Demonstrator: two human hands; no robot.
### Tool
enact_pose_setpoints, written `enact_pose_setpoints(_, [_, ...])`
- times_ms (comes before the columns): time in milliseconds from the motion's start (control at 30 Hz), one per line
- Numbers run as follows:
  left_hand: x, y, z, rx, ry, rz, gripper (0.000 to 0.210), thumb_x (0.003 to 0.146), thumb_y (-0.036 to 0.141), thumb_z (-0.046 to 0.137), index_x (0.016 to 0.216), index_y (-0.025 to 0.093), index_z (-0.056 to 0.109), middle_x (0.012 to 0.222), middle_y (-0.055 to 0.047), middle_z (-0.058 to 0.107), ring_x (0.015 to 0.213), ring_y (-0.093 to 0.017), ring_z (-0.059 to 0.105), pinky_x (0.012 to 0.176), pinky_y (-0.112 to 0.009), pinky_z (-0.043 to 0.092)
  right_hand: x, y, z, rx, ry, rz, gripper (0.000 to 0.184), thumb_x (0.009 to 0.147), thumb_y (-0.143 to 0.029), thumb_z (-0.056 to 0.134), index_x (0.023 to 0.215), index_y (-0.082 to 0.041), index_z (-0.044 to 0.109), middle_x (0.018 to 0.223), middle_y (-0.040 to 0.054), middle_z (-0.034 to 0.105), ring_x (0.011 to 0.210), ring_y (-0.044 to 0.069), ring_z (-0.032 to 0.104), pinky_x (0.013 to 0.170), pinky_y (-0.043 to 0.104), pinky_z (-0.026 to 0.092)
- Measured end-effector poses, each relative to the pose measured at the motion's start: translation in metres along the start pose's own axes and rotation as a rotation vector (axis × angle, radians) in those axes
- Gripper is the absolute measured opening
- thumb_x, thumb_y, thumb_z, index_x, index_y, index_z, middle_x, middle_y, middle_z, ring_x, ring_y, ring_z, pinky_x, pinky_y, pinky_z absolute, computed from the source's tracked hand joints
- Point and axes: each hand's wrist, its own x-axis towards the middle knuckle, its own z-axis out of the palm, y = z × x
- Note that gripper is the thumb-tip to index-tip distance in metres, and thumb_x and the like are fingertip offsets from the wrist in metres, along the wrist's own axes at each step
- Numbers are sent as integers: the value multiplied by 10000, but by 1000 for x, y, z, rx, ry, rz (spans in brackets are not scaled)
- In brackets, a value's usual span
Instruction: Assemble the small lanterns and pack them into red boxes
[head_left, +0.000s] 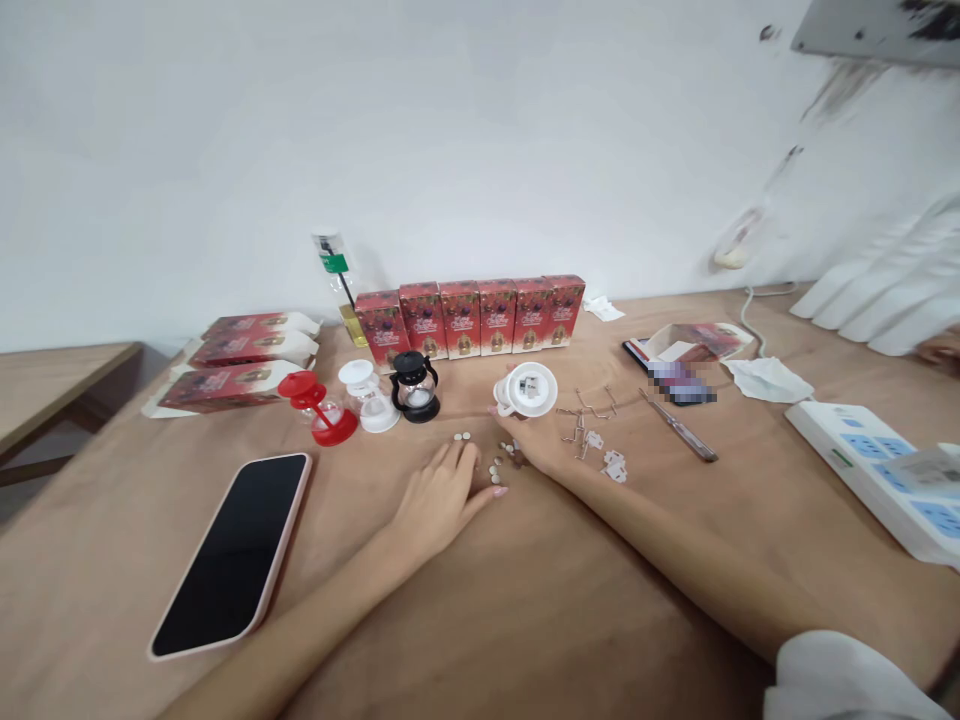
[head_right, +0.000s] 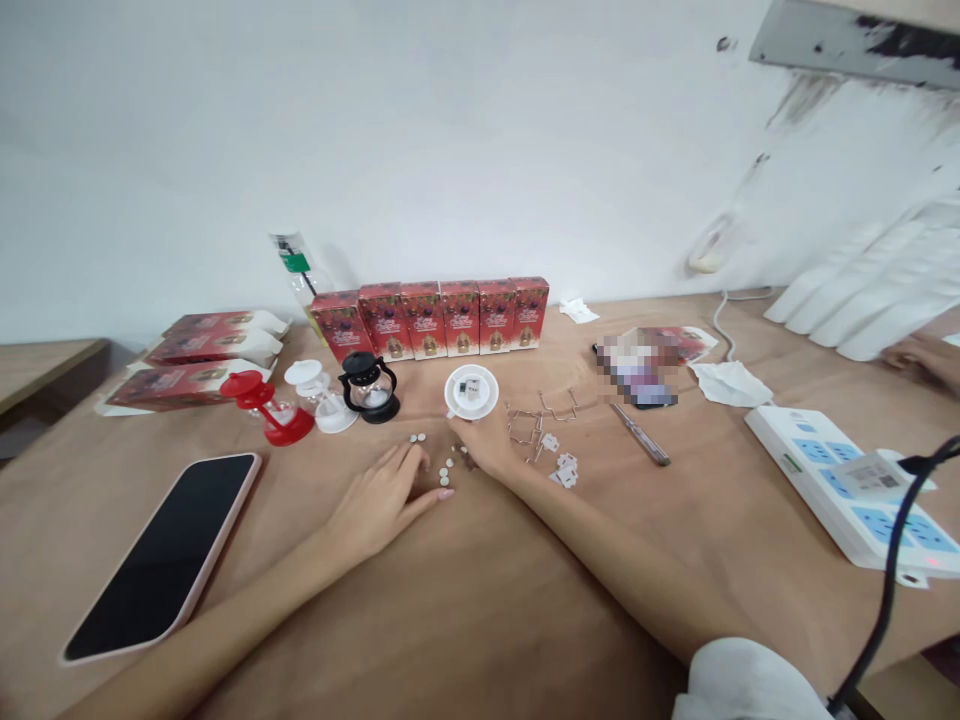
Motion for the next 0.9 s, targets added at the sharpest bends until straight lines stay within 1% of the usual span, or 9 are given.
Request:
enact_pose_setpoints(67, [7, 3, 0, 128, -40, 65, 371, 868, 516, 490, 952, 159, 544, 999, -120, 619, 930, -287, 613, 639, -338, 501, -1, 2, 1, -10, 3, 10, 353, 726, -324, 640, 1061, -222, 590, 951, 35, 692, 991, 232, 611, 900, 410, 478])
enact_pose_setpoints(133, [13, 6, -2, 216, -71, 124, 359, 888, 500, 461, 977, 168, 566, 1023, -131, 622, 959, -303, 610, 634, -336, 504, -1, 3, 1, -18, 5, 17, 368, 709, -283, 638, 1067, -217, 584, 965, 33, 690, 993, 226, 609, 915, 406, 468])
enact_pose_setpoints(233, [18, 8, -3, 291, -94, 167, 295, 927, 418, 423, 972, 186, 599, 1019, -132, 634, 947, -302, 620, 627, -328, 503, -2, 1, 2, -12, 17, -1, 401, 691, -243, 635, 1085, -206, 570, 1005, 42, 682, 1020, 225, 601, 945, 403, 448])
enact_pose_setpoints(333, [19, 7, 0, 331, -72, 185, 241, 939, 322, 425, 912, 184, 621, 939, -125, 649, 907, -286, 632, 626, -314, 499, -2, 0, 3, -7, 17, -27, 418, 693, -245, 634, 1103, -207, 560, 1035, 50, 673, 1047, 228, 591, 960, 404, 437])
enact_pose_setpoints(467, [18, 1, 5, 337, -7, 196, 183, 930, 247, 454, 873, 181, 614, 912, -108, 651, 859, -237, 640, 591, -252, 474, -3, 2, 3, -24, 20, -55, 473, 693, -279, 657, 1142, -213, 526, 1105, 65, 645, 1053, 228, 585, 958, 400, 441])
enact_pose_setpoints(567, [18, -5, 8, 310, 49, 197, 188, 936, 231, 437, 846, 176, 593, 879, -92, 653, 832, -216, 643, 543, -222, 440, -4, 4, 3, -49, 24, -67, 518, 680, -292, 676, 1159, -220, 493, 1171, 79, 603, 1070, 226, 576, 965, 399, 439])
enact_pose_setpoints(700, [15, -11, 12, 259, 141, 174, 279, 965, 271, 362, 808, 166, 568, 789, -70, 645, 726, -187, 638, 471, -214, 359, -4, 4, 3, -63, 14, -81, 452, 700, -293, 659, 1121, -235, 506, 1173, 78, 594, 1087, 228, 569, 972, 405, 435])
enact_pose_setpoints(800, [13, -14, 13, 172, 245, 138, 362, 987, 317, 274, 802, 169, 547, 758, -47, 632, 636, -158, 616, 457, -222, 325, -4, 5, 3, -73, 15, -98, 457, 694, -282, 656, 1123, -236, 505, 1168, 76, 595, 1089, 233, 571, 967, 415, 438])
enact_pose_setpoints(900, [11, -15, 13, 19, 327, 132, 400, 992, 333, 214, 786, 173, 517, 712, -26, 604, 596, -144, 593, 498, -229, 365, -5, 7, 3, -86, 1, -107, 483, 694, -288, 657, 1143, -237, 486, 1183, 83, 584, 1104, 234, 567, 966, 419, 438])
